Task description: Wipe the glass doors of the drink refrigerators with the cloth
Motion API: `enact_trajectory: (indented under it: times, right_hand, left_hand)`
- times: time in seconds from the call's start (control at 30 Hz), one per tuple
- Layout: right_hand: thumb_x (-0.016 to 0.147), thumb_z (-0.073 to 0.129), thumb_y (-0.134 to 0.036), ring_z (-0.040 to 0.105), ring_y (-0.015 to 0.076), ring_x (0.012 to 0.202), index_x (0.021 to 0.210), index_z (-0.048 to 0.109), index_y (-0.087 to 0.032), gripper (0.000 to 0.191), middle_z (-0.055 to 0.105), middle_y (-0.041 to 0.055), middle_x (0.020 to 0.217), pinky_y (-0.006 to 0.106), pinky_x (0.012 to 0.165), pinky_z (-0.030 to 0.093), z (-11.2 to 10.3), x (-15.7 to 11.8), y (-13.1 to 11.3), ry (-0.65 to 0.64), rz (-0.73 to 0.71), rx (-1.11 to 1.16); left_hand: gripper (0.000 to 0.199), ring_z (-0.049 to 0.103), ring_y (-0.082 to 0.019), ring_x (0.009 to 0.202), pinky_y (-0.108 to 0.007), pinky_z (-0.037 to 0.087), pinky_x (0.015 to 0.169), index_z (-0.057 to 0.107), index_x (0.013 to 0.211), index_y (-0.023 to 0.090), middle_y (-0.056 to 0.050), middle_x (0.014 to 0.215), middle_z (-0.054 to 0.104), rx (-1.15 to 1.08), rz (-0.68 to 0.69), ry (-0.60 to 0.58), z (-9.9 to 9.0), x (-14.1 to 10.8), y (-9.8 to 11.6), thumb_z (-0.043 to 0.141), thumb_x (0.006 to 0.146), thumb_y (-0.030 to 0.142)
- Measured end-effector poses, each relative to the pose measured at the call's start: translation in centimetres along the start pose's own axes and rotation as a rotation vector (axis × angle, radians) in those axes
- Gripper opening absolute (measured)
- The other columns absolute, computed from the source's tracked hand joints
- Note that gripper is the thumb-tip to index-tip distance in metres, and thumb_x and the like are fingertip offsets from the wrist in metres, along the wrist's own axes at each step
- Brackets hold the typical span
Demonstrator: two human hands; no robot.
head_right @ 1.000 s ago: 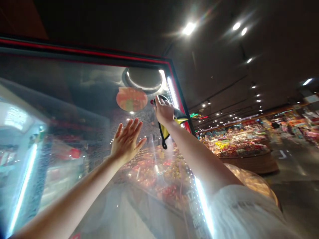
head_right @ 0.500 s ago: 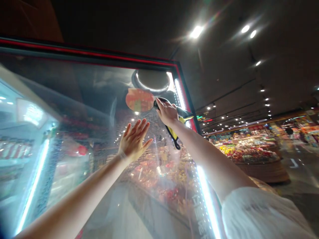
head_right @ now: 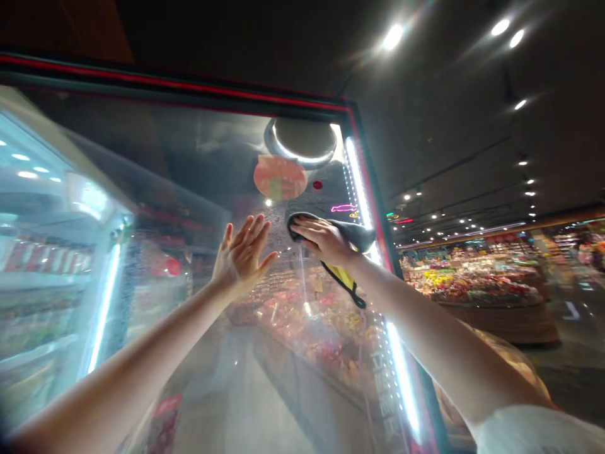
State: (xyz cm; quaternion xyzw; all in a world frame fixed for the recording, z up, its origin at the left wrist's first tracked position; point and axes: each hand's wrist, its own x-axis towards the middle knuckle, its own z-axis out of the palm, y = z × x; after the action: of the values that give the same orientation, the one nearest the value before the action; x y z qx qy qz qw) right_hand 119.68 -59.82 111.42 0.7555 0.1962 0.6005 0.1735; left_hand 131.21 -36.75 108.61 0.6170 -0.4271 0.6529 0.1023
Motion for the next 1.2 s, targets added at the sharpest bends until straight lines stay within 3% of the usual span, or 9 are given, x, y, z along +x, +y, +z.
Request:
enact_trajectory:
  times: [0.1,0.23,0.33,0.5,0.6,0.77,0.87,1.0,1.2]
  right_hand:
    - [0.101,0.049,-0.03,0.057,0.0237,0.137,0.142,0.058,-0.023,0.043,0.062,0.0064,0.147,0.049,0.122,0.037,-0.4,-0.5,0.7,0.076,0.177,-0.084]
    - [0.103,0.045,-0.029,0.053,0.025,0.141,0.144,0.056,-0.017,0.044,0.055,0.0103,0.153,0.05,0.126,0.027,1.5,4.8,-1.0,0.22,0.386,-0.17]
    - [0.104,0.045,-0.029,0.044,0.0234,0.148,0.149,0.052,-0.019,0.047,0.047,0.009,0.16,0.046,0.124,0.031,3.4,6.7,-4.3,0.164,0.247,-0.13]
    - [0.103,0.046,-0.027,0.049,0.0194,0.145,0.143,0.06,-0.029,0.043,0.054,0.0026,0.155,0.044,0.123,0.034,2.6,1.8,-5.7,-0.024,-0.077,-0.034]
    - [0.102,0.046,-0.027,0.051,0.0223,0.143,0.143,0.06,-0.028,0.043,0.056,0.0033,0.153,0.047,0.122,0.035,1.7,1.6,-3.9,0.043,0.068,-0.085]
    - [0.103,0.046,-0.029,0.046,0.0287,0.146,0.15,0.053,-0.02,0.049,0.049,0.011,0.158,0.052,0.119,0.037,3.6,8.8,-6.3,0.184,0.363,-0.138]
    - [0.104,0.046,-0.03,0.045,0.0262,0.147,0.148,0.055,-0.024,0.046,0.049,0.0086,0.158,0.051,0.121,0.035,5.0,10.0,-9.5,0.125,0.209,-0.094]
    - [0.103,0.044,-0.026,0.049,0.0187,0.144,0.141,0.062,-0.032,0.042,0.055,0.0005,0.154,0.044,0.122,0.035,4.6,6.4,-9.7,-0.033,-0.096,-0.025]
    - [0.101,0.042,-0.022,0.052,0.025,0.141,0.142,0.062,-0.021,0.045,0.056,0.0079,0.153,0.047,0.117,0.042,4.5,9.5,-7.0,0.199,0.266,-0.107]
  left_hand:
    - [0.075,0.021,-0.027,0.158,-0.055,0.006,0.13,0.002,0.165,0.032,-0.004,0.171,0.026,0.013,0.021,-0.024,-0.9,-1.2,-1.1,0.04,0.102,0.047]
    - [0.075,0.02,-0.027,0.159,-0.055,0.005,0.13,0.001,0.165,0.032,-0.005,0.171,0.026,0.023,-0.006,-0.045,-1.5,-2.2,-2.3,0.039,0.103,0.048]
    - [0.077,0.021,-0.027,0.159,-0.055,0.006,0.13,-0.002,0.165,0.034,-0.004,0.171,0.025,0.012,-0.027,-0.057,-1.5,-2.7,-2.5,0.04,0.102,0.049]
    - [0.082,0.019,-0.028,0.159,-0.055,0.004,0.13,-0.004,0.165,0.032,-0.004,0.172,0.02,0.021,-0.046,-0.092,-2.7,-4.2,-3.6,0.043,0.101,0.048]
    - [0.083,0.019,-0.029,0.159,-0.056,0.005,0.13,-0.004,0.165,0.031,-0.005,0.173,0.019,0.057,-0.06,-0.107,-4.1,-5.4,-5.3,0.045,0.1,0.049]
    - [0.088,0.017,-0.035,0.158,-0.065,0.01,0.127,-0.002,0.166,0.028,-0.009,0.172,0.018,0.121,-0.137,-0.1,-5.3,-6.8,-8.2,0.045,0.098,0.059]
    - [0.088,0.016,-0.039,0.158,-0.07,0.013,0.124,0.002,0.166,0.028,-0.01,0.172,0.017,0.122,-0.167,-0.128,-5.2,-7.4,-9.1,0.043,0.097,0.065]
    - [0.088,0.015,-0.037,0.159,-0.069,0.014,0.125,0.003,0.166,0.03,-0.009,0.172,0.017,0.085,-0.163,-0.141,-5.1,-8.0,-9.5,0.044,0.096,0.068]
    - [0.087,0.014,-0.034,0.159,-0.066,0.014,0.126,-0.001,0.165,0.032,-0.007,0.173,0.016,0.061,-0.146,-0.117,-4.9,-8.8,-9.8,0.045,0.098,0.064]
